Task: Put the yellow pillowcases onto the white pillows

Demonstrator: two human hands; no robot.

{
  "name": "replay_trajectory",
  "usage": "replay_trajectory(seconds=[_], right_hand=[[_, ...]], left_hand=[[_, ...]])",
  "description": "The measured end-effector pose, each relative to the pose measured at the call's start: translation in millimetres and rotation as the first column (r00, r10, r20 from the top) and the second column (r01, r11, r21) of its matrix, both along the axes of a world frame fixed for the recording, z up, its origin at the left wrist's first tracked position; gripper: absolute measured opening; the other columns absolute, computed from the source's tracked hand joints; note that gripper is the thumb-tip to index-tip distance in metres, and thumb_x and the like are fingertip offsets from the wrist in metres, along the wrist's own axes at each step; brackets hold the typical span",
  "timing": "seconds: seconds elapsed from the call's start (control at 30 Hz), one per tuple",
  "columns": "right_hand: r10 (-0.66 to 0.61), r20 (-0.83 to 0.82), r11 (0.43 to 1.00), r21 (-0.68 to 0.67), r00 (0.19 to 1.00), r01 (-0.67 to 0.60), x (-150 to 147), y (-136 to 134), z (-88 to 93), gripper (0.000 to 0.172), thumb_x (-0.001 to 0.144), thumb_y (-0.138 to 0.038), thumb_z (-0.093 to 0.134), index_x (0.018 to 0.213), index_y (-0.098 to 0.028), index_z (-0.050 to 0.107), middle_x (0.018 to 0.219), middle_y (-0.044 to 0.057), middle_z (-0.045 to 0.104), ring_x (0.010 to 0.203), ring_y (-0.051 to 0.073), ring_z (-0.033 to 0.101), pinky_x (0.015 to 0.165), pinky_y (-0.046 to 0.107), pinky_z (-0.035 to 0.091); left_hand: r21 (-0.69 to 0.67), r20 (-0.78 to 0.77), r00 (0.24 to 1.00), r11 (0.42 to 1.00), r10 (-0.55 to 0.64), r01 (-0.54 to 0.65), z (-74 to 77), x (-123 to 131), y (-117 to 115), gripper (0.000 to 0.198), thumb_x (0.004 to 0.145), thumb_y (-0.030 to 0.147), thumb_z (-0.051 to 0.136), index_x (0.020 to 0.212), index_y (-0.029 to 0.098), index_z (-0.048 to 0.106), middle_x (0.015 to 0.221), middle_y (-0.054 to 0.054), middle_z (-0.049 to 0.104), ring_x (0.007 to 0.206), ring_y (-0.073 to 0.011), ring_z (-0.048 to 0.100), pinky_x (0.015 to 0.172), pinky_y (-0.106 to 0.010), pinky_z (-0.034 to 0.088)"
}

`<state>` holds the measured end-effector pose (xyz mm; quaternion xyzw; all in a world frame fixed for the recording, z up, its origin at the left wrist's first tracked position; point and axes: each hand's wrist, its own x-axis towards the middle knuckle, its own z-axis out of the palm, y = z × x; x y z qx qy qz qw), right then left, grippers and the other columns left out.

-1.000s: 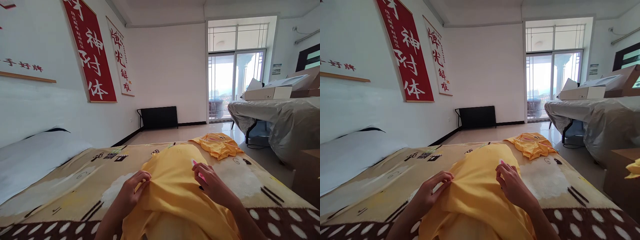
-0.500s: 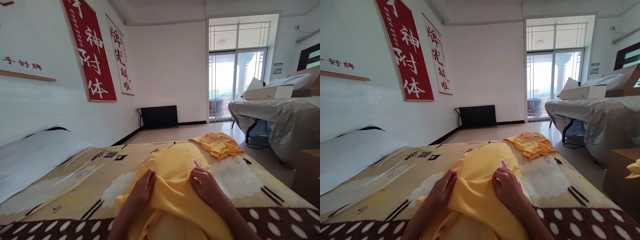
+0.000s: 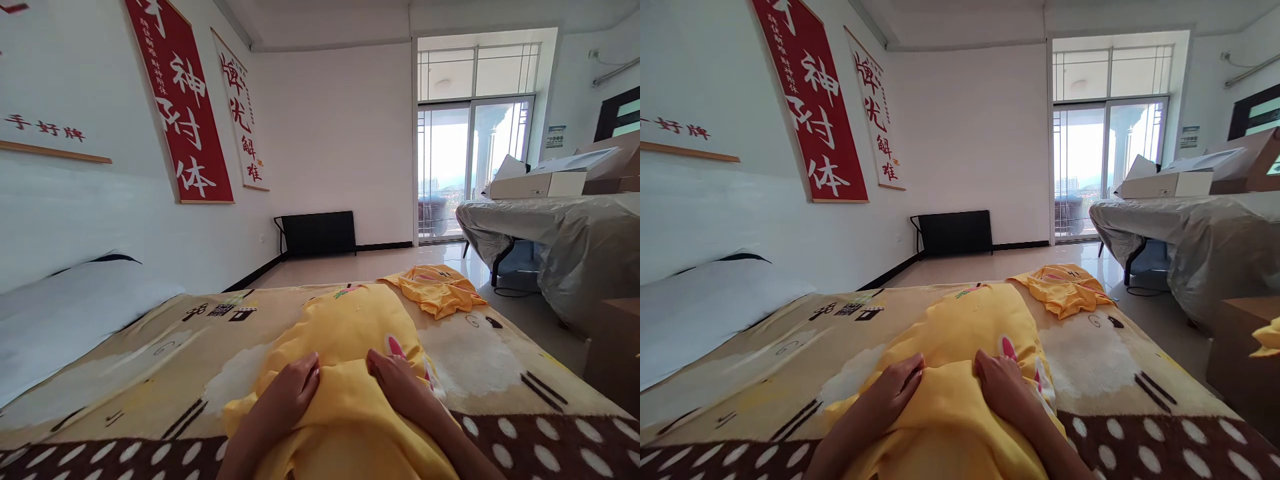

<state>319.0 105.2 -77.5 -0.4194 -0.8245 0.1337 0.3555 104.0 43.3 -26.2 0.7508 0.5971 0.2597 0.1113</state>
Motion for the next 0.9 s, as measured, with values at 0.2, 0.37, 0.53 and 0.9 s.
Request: replay_trajectory(seconds=[0.2, 0.37, 0.53, 0.9], right_hand=[[-0.015, -0.144, 0.915, 0.397, 0.989, 0.072, 1, -22, -0.7, 0.034, 0.094, -0.026, 0.026, 0.074, -0.020, 0.052, 0.056, 0.002, 0.053, 0.053, 0.014, 0.050, 0.059, 0.026, 0.034], [-0.041, 0.210, 0.998, 0.064, 0.977, 0.028, -7, -20, 3.5, 0.027, 0.093, -0.037, 0.041, 0.105, -0.022, 0.060, 0.064, 0.003, 0.065, 0.063, 0.020, 0.061, 0.060, 0.027, 0.036], [0.078, 0.106, 0.997, -0.026, 0.991, -0.076, 11, -26, 21.4, 0.021, 0.086, -0.042, 0.055, 0.099, -0.029, 0.066, 0.078, 0.001, 0.070, 0.078, 0.019, 0.064, 0.069, 0.027, 0.038], [0.102, 0.054, 0.908, 0.403, 0.993, -0.116, 5, -43, 24.9, 0.019, 0.084, -0.007, 0.044, 0.076, -0.020, 0.056, 0.085, 0.003, 0.062, 0.077, 0.015, 0.054, 0.071, 0.026, 0.035]], left_hand=[[0.422, 0.021, 0.987, 0.893, 0.160, -0.154, -2.1, 11, -19, 0.028, 0.088, 0.037, 0.030, 0.064, 0.024, 0.037, 0.055, 0.000, 0.047, 0.055, -0.0173, 0.045, 0.060, -0.030, 0.033], [0.050, -0.050, 0.975, 0.976, 0.216, -0.213, -1.2, 8, -7, 0.021, 0.086, 0.040, 0.037, 0.076, 0.023, 0.046, 0.065, -0.003, 0.059, 0.063, -0.0210, 0.056, 0.060, -0.028, 0.033], [-0.051, -0.014, 0.990, 0.988, 0.143, -0.143, 7.2, 7, -15, 0.031, 0.085, 0.048, 0.040, 0.098, 0.024, 0.056, 0.061, -0.001, 0.059, 0.063, -0.0224, 0.059, 0.060, -0.027, 0.035], [-0.001, -0.015, 1.000, 1.000, -0.018, 0.018, 7.6, -1, -45, 0.042, 0.082, 0.050, 0.050, 0.116, 0.028, 0.064, 0.069, -0.002, 0.065, 0.067, -0.0198, 0.061, 0.064, -0.026, 0.047]])
